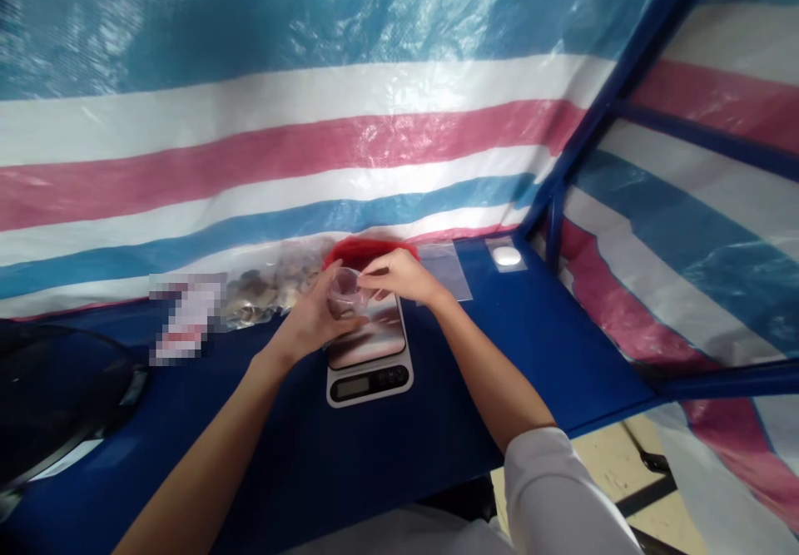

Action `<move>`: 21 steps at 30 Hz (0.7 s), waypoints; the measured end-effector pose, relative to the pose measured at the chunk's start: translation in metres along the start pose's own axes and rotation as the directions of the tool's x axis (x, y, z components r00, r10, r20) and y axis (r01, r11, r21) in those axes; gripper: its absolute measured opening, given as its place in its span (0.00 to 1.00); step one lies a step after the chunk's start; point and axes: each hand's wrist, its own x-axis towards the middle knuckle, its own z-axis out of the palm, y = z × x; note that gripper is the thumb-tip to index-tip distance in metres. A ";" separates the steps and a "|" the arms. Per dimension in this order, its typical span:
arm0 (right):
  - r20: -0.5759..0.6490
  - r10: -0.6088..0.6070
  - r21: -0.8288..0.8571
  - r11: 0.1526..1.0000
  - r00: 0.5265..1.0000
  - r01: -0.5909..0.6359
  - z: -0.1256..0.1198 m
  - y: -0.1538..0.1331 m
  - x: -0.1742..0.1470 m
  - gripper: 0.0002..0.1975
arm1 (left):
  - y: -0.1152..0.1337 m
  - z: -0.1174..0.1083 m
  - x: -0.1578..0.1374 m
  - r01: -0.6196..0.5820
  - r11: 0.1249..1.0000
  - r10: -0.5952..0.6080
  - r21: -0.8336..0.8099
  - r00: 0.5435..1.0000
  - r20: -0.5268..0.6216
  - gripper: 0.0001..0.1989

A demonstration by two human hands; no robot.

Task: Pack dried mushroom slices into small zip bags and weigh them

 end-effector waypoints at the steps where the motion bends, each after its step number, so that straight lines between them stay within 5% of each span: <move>1: -0.001 0.006 0.006 1.000 1.000 -0.006 -0.001 0.001 0.000 0.16 | -0.002 0.003 0.000 -0.007 1.000 0.007 0.012 1.000 -0.024 0.46; 9: -0.066 0.003 -0.061 0.998 0.998 -0.007 -0.021 0.006 -0.001 0.19 | -0.007 -0.002 0.011 -0.023 0.997 0.027 0.078 0.999 -0.047 0.32; 14: -0.181 -0.170 -0.182 0.974 0.969 0.137 -0.023 -0.014 0.001 0.17 | 0.000 -0.005 0.023 0.005 0.988 0.001 0.154 0.999 -0.036 0.31; 17: -0.105 -0.254 -0.347 0.915 0.961 0.204 -0.013 -0.029 0.006 0.13 | 0.005 -0.001 0.030 -0.007 0.985 0.017 0.171 0.998 -0.055 0.30; 21: 0.032 -0.219 -0.492 0.846 0.975 0.206 -0.002 -0.036 0.015 0.13 | 0.007 0.007 0.035 -0.008 0.982 0.022 0.188 0.997 -0.074 0.27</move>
